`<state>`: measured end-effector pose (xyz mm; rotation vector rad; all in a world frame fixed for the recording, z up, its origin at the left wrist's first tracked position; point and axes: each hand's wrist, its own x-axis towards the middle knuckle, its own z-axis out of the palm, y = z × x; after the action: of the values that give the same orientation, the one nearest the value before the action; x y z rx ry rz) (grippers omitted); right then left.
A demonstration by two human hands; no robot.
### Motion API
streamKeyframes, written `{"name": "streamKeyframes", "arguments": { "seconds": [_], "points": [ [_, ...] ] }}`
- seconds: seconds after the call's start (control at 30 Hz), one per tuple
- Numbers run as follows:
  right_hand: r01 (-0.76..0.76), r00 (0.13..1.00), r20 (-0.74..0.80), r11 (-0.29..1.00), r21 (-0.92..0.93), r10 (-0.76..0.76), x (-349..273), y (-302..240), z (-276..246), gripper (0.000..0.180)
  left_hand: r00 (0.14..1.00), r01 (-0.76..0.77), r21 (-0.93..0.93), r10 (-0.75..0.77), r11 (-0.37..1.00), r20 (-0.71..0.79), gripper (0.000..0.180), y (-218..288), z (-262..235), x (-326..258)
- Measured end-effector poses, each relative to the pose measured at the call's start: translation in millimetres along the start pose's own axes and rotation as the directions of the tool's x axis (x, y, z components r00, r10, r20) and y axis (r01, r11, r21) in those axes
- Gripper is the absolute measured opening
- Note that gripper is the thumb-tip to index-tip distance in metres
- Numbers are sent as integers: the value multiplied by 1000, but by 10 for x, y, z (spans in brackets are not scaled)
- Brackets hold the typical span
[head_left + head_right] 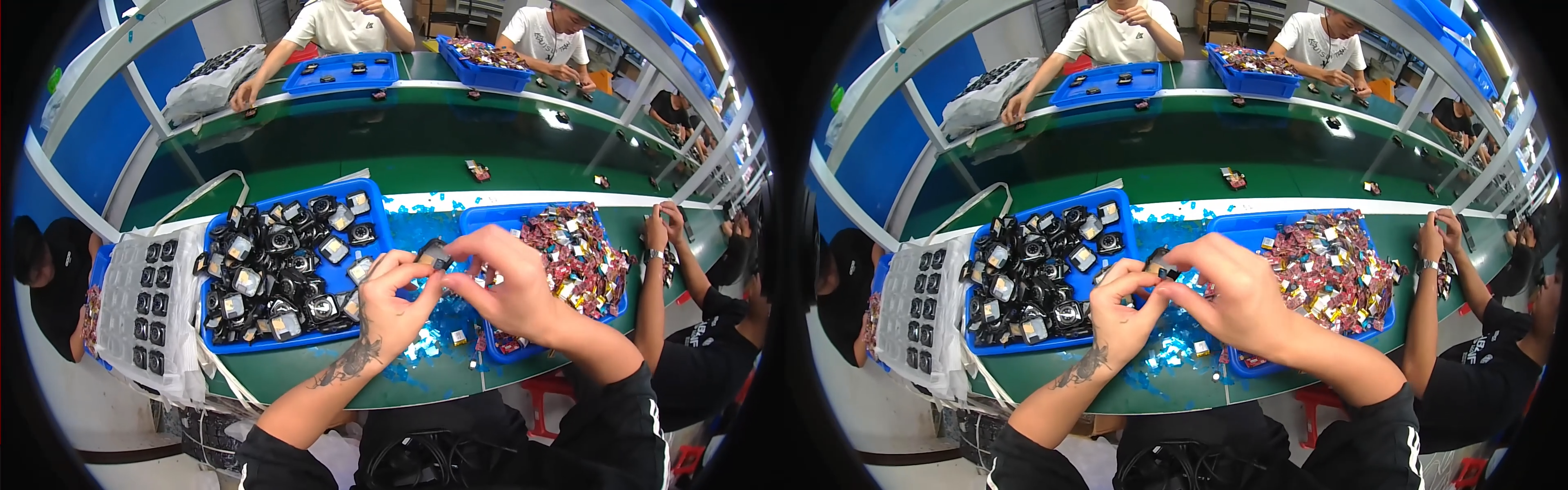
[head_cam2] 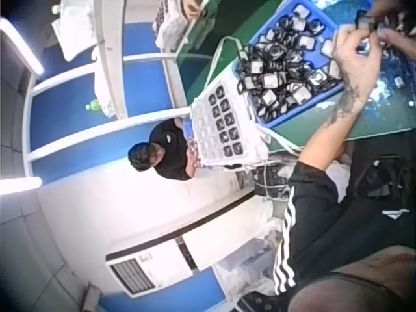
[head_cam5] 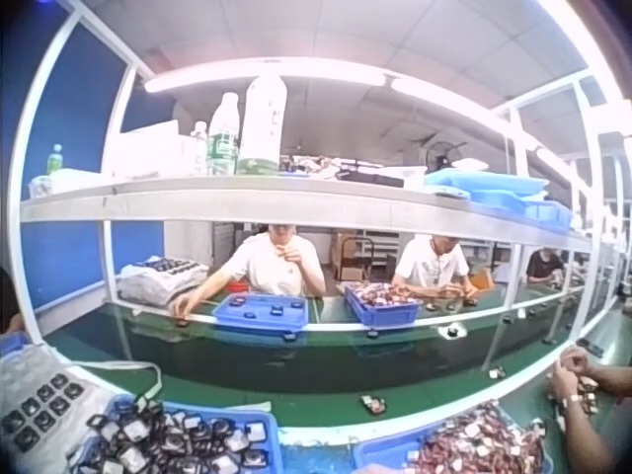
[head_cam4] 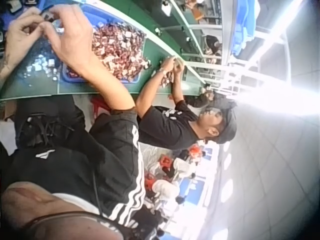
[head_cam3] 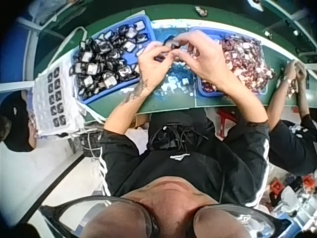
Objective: The recorder is assembling small electronic components at a factory workstation.
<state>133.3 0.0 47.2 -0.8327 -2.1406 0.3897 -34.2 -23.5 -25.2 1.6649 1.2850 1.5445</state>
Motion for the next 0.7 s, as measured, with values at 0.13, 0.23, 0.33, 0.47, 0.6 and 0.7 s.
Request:
{"name": "streamKeyframes", "arguments": {
  "seconds": [0.13, 0.23, 0.33, 0.47, 0.6, 0.7],
  "points": [
    [-103, 993, 61, 989, 103, 97, 44, 69, 90, 16, 999, -35, -8, 35, 999, 29, 12, 57, 4, 10],
    [-250, 966, 131, 939, 237, 224, 60, 71, 58, 13, 998, 55, -190, -59, 980, -16, 14, 116, 17, 21],
    [-432, 900, 228, 823, 368, 371, 59, 94, 8, 12, 998, 26, -232, -10, 972, 67, 16, 100, -20, 15],
    [-463, 886, 220, 776, 428, 408, 66, 88, 25, 12, 999, -6, -180, 13, 984, 41, 16, 91, -35, 11],
    [-459, 888, 203, 812, 360, 412, 74, 63, 40, 13, 998, -69, -58, 68, 996, -21, 14, 42, -13, -31],
    [-422, 906, 172, 864, 276, 387, 91, 66, 49, 12, 993, -111, 5, 111, 994, -43, 15, 45, -4, -18]
  ]
}}
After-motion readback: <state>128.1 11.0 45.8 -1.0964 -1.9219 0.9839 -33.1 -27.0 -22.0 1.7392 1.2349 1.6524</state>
